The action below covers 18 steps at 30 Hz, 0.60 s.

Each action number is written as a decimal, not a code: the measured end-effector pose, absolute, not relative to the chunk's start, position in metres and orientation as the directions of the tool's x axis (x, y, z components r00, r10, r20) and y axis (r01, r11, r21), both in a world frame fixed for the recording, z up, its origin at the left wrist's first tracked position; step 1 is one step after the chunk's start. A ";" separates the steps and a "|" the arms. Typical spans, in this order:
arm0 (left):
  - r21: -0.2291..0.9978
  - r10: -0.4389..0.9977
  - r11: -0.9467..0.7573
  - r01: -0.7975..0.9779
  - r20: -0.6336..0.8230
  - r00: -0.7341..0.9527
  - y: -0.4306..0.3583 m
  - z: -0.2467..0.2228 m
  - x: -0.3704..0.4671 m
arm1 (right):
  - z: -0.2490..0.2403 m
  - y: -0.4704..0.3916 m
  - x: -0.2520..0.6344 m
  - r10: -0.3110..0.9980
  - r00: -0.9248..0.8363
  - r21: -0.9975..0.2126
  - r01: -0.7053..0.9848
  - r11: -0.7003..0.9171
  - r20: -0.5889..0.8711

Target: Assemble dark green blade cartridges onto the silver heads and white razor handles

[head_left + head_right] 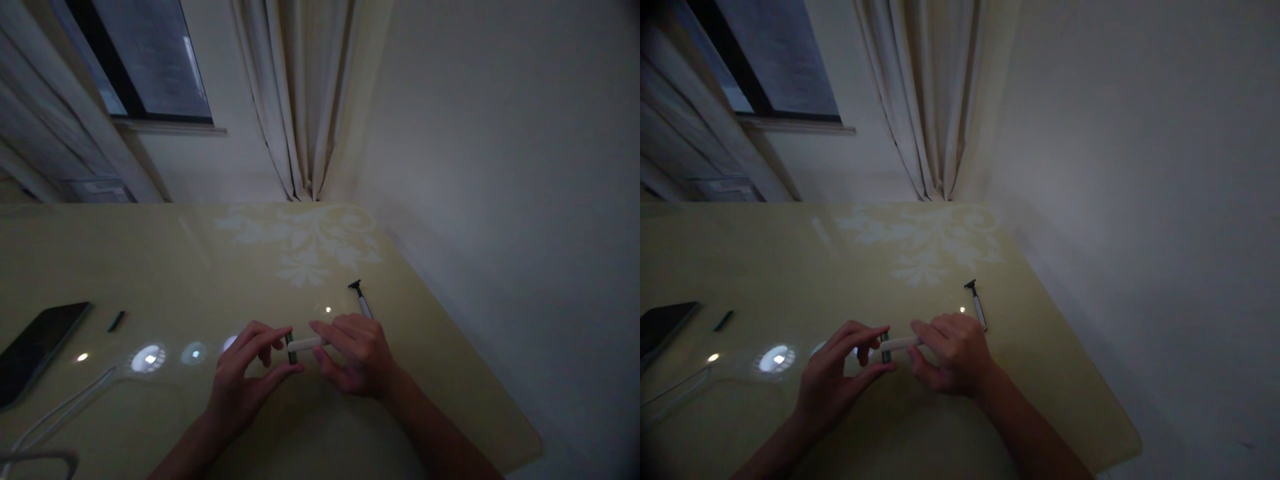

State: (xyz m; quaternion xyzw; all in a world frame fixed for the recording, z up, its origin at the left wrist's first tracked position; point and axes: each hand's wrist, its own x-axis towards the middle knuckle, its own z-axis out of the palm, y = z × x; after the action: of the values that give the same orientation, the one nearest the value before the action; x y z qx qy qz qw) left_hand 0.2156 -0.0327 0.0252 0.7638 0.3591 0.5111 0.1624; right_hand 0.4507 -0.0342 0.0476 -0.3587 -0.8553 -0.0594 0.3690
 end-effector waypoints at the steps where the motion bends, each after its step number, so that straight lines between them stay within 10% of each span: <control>1: 0.611 0.712 -0.692 0.385 0.667 0.221 -0.033 0.025 0.215 | 0.048 -0.034 0.451 0.575 -0.460 -0.173 0.659 0.732 0.676; 18: 0.602 0.713 -0.683 0.413 0.671 0.202 -0.032 0.028 0.214 | 0.050 -0.035 0.450 0.545 -0.499 -0.141 0.637 0.758 0.674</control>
State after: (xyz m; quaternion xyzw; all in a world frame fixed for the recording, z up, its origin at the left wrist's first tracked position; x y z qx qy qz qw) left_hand 0.2139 -0.0317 0.0282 0.7613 0.3699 0.5120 0.1465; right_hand 0.4503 -0.0354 0.0504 -0.3423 -0.8635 -0.0633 0.3650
